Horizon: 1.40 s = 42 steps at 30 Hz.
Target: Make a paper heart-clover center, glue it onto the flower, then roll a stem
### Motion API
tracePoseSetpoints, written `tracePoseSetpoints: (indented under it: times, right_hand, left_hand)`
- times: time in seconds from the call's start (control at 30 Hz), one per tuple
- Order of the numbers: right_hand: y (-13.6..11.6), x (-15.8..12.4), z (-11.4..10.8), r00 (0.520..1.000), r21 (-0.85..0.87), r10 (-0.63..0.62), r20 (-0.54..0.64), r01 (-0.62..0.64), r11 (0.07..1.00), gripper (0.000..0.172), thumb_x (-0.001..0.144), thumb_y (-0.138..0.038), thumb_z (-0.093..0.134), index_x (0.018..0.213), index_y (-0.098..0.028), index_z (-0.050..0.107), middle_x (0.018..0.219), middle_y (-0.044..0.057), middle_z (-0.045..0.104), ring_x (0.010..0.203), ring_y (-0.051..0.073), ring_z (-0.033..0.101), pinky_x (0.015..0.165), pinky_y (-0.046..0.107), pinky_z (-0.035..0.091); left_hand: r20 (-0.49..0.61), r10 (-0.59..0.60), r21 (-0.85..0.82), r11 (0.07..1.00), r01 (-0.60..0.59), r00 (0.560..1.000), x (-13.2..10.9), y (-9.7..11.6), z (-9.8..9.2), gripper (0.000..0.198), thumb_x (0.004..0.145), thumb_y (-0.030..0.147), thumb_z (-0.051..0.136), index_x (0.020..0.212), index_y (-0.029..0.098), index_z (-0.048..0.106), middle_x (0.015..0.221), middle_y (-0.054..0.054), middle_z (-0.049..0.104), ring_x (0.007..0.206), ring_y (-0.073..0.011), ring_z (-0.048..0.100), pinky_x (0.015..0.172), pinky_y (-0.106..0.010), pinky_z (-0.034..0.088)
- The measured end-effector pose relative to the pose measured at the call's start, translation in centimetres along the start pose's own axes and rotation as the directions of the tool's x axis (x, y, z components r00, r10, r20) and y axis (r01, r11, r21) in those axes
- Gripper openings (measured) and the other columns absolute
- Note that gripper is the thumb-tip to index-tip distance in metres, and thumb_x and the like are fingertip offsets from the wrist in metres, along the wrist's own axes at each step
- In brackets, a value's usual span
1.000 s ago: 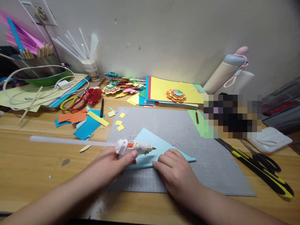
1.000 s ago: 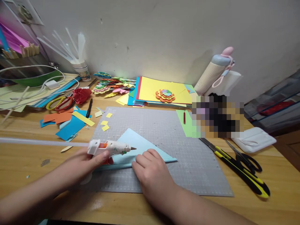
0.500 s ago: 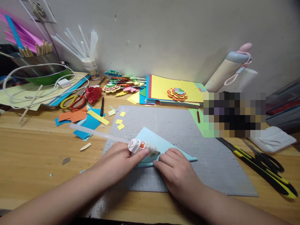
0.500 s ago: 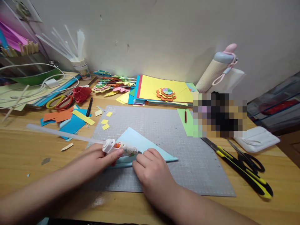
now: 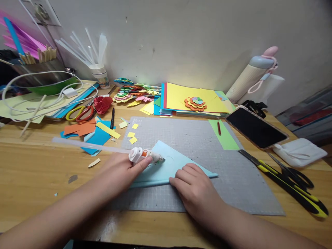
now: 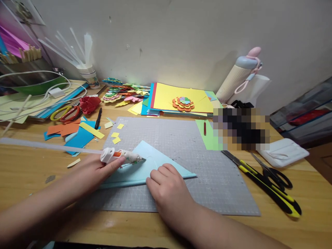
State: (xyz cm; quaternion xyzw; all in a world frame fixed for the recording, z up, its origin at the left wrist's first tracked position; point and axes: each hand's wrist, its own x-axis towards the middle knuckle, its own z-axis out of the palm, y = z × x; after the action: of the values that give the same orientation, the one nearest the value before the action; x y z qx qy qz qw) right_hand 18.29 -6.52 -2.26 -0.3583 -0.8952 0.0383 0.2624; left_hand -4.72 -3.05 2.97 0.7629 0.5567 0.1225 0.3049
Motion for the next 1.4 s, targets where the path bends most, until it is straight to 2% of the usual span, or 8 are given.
tracePoseSetpoints:
  times: [0.13, 0.37, 0.47, 0.63, 0.87, 1.1, 1.23, 1.4]
  right_hand:
    - [0.0, 0.0, 0.0, 1.000, 0.003, -0.001, -0.002, 0.001, 1.000, 0.033, 0.089, -0.002, 0.040, 0.071, -0.014, 0.064, 0.062, 0.003, 0.050, 0.062, 0.018, 0.037, 0.064, 0.031, 0.031]
    - [0.0, 0.0, 0.1, 1.000, 0.001, -0.008, -0.006, 0.008, 1.000, 0.033, 0.090, -0.002, 0.039, 0.071, -0.014, 0.063, 0.062, 0.003, 0.050, 0.062, 0.018, 0.036, 0.064, 0.031, 0.030]
    - [0.1, 0.1, 0.1, 1.000, 0.000, -0.007, -0.006, 0.007, 1.000, 0.034, 0.091, -0.003, 0.039, 0.069, -0.015, 0.062, 0.062, 0.003, 0.050, 0.062, 0.018, 0.036, 0.065, 0.031, 0.030]
    - [0.1, 0.1, 0.2, 1.000, 0.003, 0.002, 0.013, -0.002, 1.000, 0.032, 0.091, -0.003, 0.040, 0.071, -0.014, 0.063, 0.063, 0.003, 0.051, 0.062, 0.018, 0.037, 0.066, 0.031, 0.030]
    - [0.0, 0.0, 0.2, 1.000, 0.003, 0.001, 0.001, -0.001, 1.000, 0.032, 0.089, -0.002, 0.041, 0.071, -0.014, 0.064, 0.063, 0.003, 0.050, 0.062, 0.018, 0.037, 0.065, 0.031, 0.030]
    - [0.0, 0.0, 0.2, 1.000, 0.010, 0.002, 0.001, -0.002, 1.000, 0.032, 0.088, 0.000, 0.040, 0.072, -0.014, 0.064, 0.063, 0.003, 0.049, 0.062, 0.017, 0.036, 0.065, 0.031, 0.030]
    - [0.0, -0.1, 0.2, 1.000, 0.014, 0.006, 0.002, -0.006, 1.000, 0.032, 0.087, 0.001, 0.039, 0.071, -0.014, 0.064, 0.062, 0.003, 0.049, 0.061, 0.017, 0.035, 0.065, 0.031, 0.031]
    - [0.0, -0.2, 0.2, 1.000, 0.020, 0.010, 0.015, -0.010, 1.000, 0.031, 0.088, -0.001, 0.040, 0.072, -0.014, 0.064, 0.063, 0.003, 0.049, 0.063, 0.017, 0.035, 0.065, 0.031, 0.031]
  left_hand:
    - [0.078, -0.035, 0.014, 0.999, 0.034, 0.996, -1.1, 0.6, -0.6, 0.041, 0.094, 0.051, 0.039, 0.084, 0.029, 0.072, 0.084, 0.003, 0.073, 0.077, -0.0182, 0.064, 0.070, -0.026, 0.042]
    - [0.029, -0.045, -0.016, 0.999, 0.046, 0.999, -2.0, 0.7, -0.9, 0.037, 0.091, 0.052, 0.044, 0.085, 0.030, 0.073, 0.085, 0.003, 0.073, 0.077, -0.0187, 0.063, 0.074, -0.027, 0.045]
    - [0.034, -0.046, -0.021, 0.999, 0.046, 0.998, -2.1, 0.6, -0.8, 0.037, 0.092, 0.051, 0.044, 0.083, 0.030, 0.072, 0.080, 0.004, 0.072, 0.073, -0.0174, 0.062, 0.074, -0.027, 0.045]
    - [0.084, -0.036, 0.017, 0.999, 0.035, 0.996, -2.0, 0.6, -0.5, 0.038, 0.093, 0.050, 0.042, 0.080, 0.027, 0.070, 0.085, 0.002, 0.073, 0.078, -0.0184, 0.064, 0.071, -0.027, 0.044]
    - [0.073, -0.013, 0.059, 0.998, 0.009, 0.997, -1.5, 0.5, -0.2, 0.042, 0.094, 0.051, 0.039, 0.079, 0.027, 0.069, 0.081, 0.002, 0.072, 0.075, -0.0185, 0.063, 0.069, -0.028, 0.042]
    - [-0.064, 0.013, 0.137, 0.991, -0.004, 0.998, -1.1, -0.5, -0.8, 0.037, 0.092, 0.052, 0.043, 0.086, 0.029, 0.071, 0.082, 0.001, 0.070, 0.076, -0.0202, 0.061, 0.069, -0.029, 0.042]
    - [-0.081, -0.032, 0.186, 0.981, 0.047, 0.996, -1.7, -1.2, -1.3, 0.040, 0.091, 0.056, 0.041, 0.090, 0.029, 0.071, 0.084, -0.001, 0.070, 0.080, -0.0230, 0.062, 0.073, -0.032, 0.044]
    - [-0.014, -0.162, 0.153, 0.975, 0.162, 0.987, -3.2, -1.6, -1.5, 0.043, 0.087, 0.063, 0.040, 0.105, 0.038, 0.070, 0.106, 0.000, 0.072, 0.100, -0.0286, 0.063, 0.086, -0.040, 0.047]
